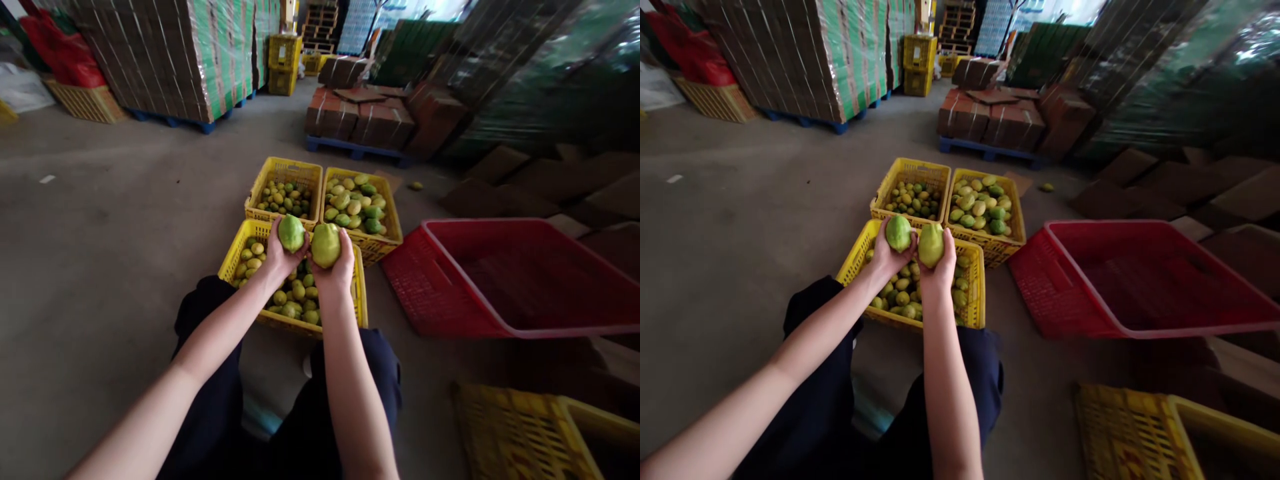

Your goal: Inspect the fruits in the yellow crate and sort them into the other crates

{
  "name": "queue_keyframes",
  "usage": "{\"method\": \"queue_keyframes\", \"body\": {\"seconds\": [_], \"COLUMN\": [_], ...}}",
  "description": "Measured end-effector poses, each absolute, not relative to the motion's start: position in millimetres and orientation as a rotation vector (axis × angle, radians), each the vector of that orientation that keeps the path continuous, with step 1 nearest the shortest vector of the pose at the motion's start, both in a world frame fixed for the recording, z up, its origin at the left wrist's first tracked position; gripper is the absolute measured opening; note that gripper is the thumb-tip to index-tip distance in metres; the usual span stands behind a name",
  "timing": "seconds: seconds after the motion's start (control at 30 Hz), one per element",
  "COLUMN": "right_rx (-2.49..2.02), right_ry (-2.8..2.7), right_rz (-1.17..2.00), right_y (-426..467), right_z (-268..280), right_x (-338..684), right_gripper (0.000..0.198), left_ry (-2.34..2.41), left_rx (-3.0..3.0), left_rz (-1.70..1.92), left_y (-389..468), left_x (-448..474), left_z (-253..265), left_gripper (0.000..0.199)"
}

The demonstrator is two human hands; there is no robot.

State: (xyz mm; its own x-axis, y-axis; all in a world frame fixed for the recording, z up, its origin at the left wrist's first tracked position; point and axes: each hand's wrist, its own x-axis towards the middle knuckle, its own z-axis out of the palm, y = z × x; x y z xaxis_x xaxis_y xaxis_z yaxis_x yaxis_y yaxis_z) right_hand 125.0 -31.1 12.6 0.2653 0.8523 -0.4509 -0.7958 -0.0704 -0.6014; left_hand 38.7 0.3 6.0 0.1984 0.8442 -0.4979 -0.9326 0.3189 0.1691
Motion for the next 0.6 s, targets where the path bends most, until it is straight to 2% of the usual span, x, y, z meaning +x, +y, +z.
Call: {"method": "queue_keyframes", "body": {"seconds": [0.2,0.4,0.6], "right_rx": [-0.963,-0.905,-0.879], "right_ry": [0.032,0.024,0.000], "right_rz": [1.312,1.301,1.351], "right_y": [-22.9,-26.5,-29.0], "right_z": [3.2,10.1,11.4], "right_x": [131.2,125.1,124.5], "right_gripper": [0.026,0.021,0.026], "left_ry": [0.520,0.709,0.755], "left_rx": [-0.144,-0.108,-0.079], "left_rz": [1.213,1.250,1.240], "left_y": [2.2,1.3,0.8], "left_x": [42.3,33.7,26.6], "left_z": [3.1,-0.9,5.0], "left_gripper": [0.026,0.023,0.027]}}
